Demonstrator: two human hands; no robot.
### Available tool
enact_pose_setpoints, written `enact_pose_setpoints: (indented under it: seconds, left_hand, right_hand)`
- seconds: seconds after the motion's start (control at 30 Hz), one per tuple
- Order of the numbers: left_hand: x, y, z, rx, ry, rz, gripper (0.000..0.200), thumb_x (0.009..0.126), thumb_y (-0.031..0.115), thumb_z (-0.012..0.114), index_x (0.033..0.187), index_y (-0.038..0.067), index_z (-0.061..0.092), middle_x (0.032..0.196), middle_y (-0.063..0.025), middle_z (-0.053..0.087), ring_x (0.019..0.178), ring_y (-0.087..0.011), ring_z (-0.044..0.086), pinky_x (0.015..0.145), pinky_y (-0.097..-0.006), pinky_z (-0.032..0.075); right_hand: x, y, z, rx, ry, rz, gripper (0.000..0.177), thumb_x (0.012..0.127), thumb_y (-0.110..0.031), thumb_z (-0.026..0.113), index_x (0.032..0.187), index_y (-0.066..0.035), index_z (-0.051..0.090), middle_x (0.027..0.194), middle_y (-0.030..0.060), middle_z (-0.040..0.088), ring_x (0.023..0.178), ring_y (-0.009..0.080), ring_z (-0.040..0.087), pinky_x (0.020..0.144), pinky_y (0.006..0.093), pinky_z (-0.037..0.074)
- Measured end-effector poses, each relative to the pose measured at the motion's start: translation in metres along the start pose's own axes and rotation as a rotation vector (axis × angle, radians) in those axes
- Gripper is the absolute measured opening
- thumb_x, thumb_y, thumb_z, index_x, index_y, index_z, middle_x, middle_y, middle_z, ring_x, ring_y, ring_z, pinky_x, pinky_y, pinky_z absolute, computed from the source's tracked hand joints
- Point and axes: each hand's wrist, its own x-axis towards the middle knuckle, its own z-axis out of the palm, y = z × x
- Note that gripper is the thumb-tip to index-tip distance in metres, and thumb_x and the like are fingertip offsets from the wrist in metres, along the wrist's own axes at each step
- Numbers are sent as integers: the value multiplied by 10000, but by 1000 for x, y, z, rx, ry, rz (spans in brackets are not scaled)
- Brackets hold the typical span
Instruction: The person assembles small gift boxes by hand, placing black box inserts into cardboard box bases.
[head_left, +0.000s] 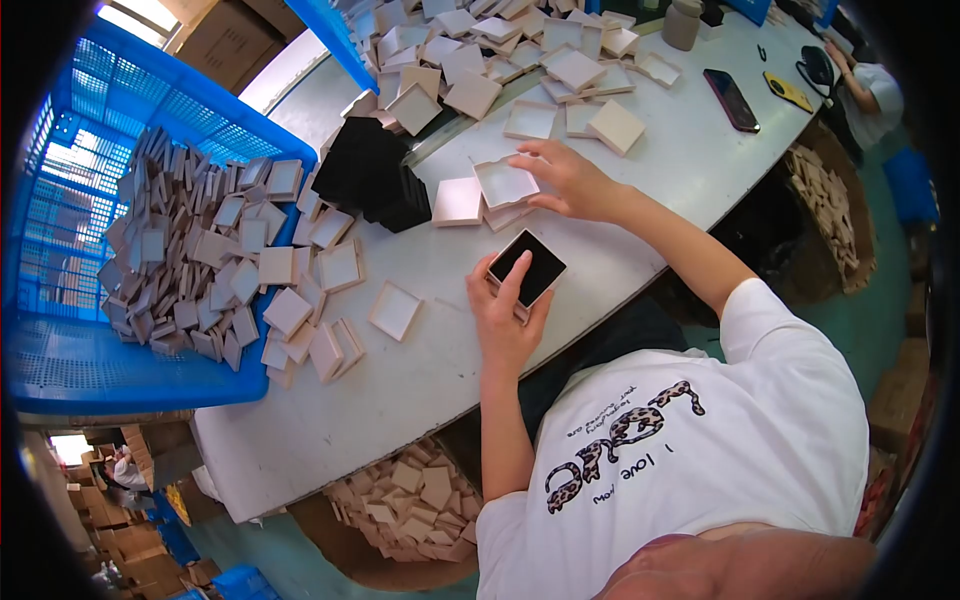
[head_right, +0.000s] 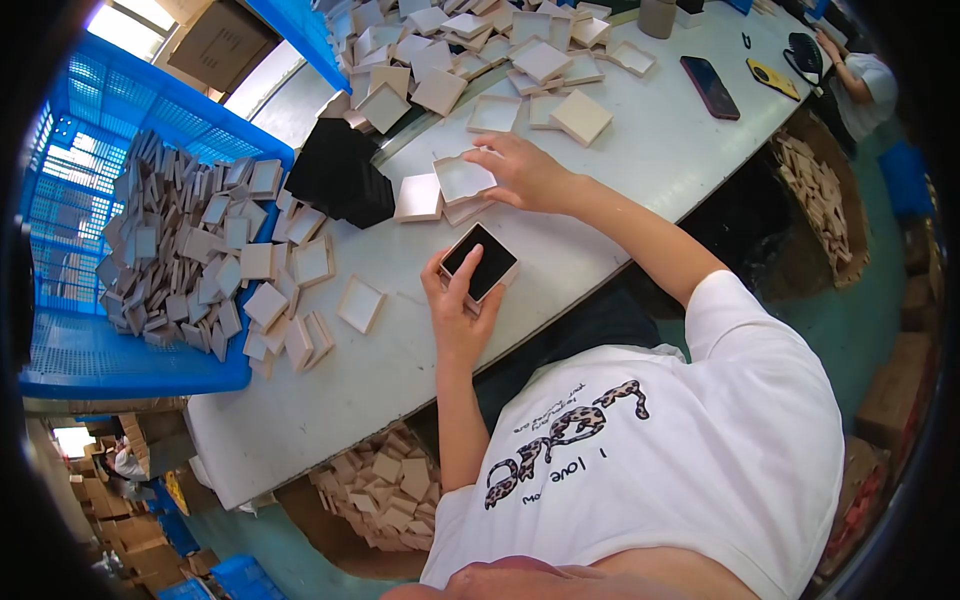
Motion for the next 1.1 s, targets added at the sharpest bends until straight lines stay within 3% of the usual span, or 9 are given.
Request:
enact_pose_setpoints:
  seconds: [0.13,0.33,0.43,0.63,0.77,0.83,0.93,1.03,1.1]
  left_hand:
    - [-3,-8,5,-34,49,48,540,878,189,856,1387,112,692,1480,-174,381,1355,-350,460,1147,-441,414]
    - [-5,-12,8,1,47,66,668,911,232,836,1501,77,566,1468,-179,370,1372,-347,429,1153,-447,403]
    - [-7,-11,9,-91,74,-20,941,884,209,859,1638,76,313,1457,-176,398,1372,-333,436,1153,-443,402]
    - [-9,-11,9,-334,136,-216,1338,759,252,961,1694,64,23,1465,-189,475,1357,-388,445,1239,-592,184]
    - [-10,-11,6,-161,92,-133,1275,754,160,950,1706,117,103,1456,-192,468,1346,-370,484,1119,-479,418]
    - [-11,-16,9,8,70,-24,1199,737,162,953,1695,126,233,1443,-199,475,1347,-393,463,1115,-491,404]
    - [-13,-23,12,121,44,34,1040,747,267,935,1636,174,403,1474,-223,450,1403,-412,424,1238,-677,84]
    - [-9,-6,3,340,108,109,1031,708,171,955,1611,191,457,1408,-192,504,1326,-419,446,1112,-530,375]
    - [-9,-9,5,196,54,62,1006,709,187,956,1592,200,475,1405,-205,504,1315,-430,457,1105,-540,386]
  right_hand:
    - [-1,23,21,-156,-28,-219,341,946,-76,747,1237,-47,573,1266,172,675,1156,359,657,1004,403,526]
    - [-6,-11,-13,811,129,566,207,1064,-208,610,1141,-19,642,1160,109,669,1048,226,654,896,372,542]
    - [-2,-30,-22,1058,-195,717,298,1104,-256,518,1159,-24,695,1134,65,652,1049,167,624,919,359,524]
    - [-11,-54,34,693,-307,376,280,1048,-243,588,1207,-90,759,1109,75,645,1121,207,596,969,379,471]
    - [-14,-81,16,164,-170,60,306,990,-249,623,1222,-107,761,1112,73,659,1130,271,597,1001,442,429]
    - [-17,-87,16,-1,-120,-31,326,983,-257,624,1241,-104,753,1118,70,670,1135,266,602,1011,449,419]
    - [-21,-92,18,-118,-131,-59,371,972,-248,623,1288,-83,724,1188,88,673,1182,276,589,1068,452,396]
    - [-26,-92,23,-141,-109,-51,430,959,-238,620,1345,-61,685,1247,105,666,1227,293,575,1110,463,381]
    - [-33,-90,32,-97,-89,-23,462,964,-241,612,1387,-59,656,1295,114,648,1264,308,562,1134,471,367]
